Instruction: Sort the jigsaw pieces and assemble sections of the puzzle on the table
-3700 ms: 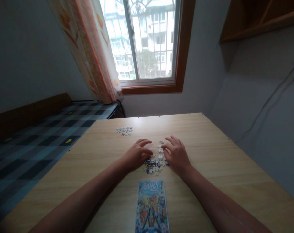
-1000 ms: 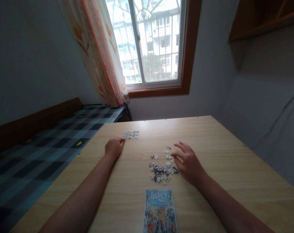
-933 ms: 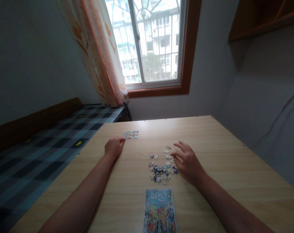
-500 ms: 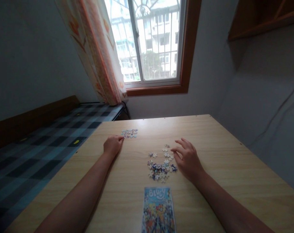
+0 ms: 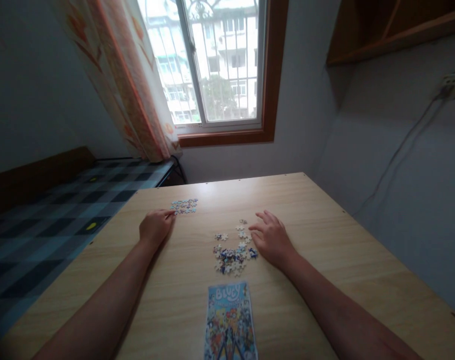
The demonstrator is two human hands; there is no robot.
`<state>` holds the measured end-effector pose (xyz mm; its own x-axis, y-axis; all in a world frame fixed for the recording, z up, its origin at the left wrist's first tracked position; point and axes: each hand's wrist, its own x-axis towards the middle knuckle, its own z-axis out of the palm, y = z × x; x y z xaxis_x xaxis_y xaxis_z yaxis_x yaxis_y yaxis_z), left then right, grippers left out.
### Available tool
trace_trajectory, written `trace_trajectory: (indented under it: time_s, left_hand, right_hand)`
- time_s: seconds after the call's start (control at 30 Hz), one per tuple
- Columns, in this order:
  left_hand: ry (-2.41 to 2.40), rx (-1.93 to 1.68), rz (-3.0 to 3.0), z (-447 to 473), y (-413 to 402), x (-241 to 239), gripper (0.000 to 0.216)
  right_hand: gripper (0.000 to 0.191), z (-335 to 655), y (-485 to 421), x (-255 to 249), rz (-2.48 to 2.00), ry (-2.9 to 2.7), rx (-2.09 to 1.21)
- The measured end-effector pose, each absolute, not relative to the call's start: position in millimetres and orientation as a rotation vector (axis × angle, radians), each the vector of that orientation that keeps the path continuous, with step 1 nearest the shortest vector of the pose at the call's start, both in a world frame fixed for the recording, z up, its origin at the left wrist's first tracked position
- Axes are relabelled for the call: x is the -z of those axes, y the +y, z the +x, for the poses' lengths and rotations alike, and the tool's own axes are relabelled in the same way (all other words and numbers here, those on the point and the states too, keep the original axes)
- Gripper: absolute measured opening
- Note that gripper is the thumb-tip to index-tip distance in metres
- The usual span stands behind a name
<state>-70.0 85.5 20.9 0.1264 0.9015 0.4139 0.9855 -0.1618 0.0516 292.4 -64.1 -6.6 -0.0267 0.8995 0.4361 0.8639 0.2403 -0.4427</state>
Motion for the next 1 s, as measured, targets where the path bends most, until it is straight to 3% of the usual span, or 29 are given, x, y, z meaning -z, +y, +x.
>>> trace_trajectory:
  time_s: [0.4, 0.57, 0.77, 1.0]
  left_hand:
    - [-1.713, 0.633, -2.361, -44, 72, -25, 0.033]
    - [-1.529, 0.588, -2.568, -32, 63, -26, 0.037]
    - [-1.530, 0.579, -2.601, -27, 58, -28, 0.040]
    - [-1.507, 0.569, -2.596, -27, 59, -26, 0.038]
  right_hand:
    - [0.020, 292, -66, 3, -1.605, -1.902, -0.118]
    - [0.030, 293, -67, 1, -1.542, -1.940, -0.108]
    - [0.017, 284, -73, -3, -1.395, -2.136, -0.124]
    - [0.020, 284, -68, 3, -1.518, -2.078, -0.117]
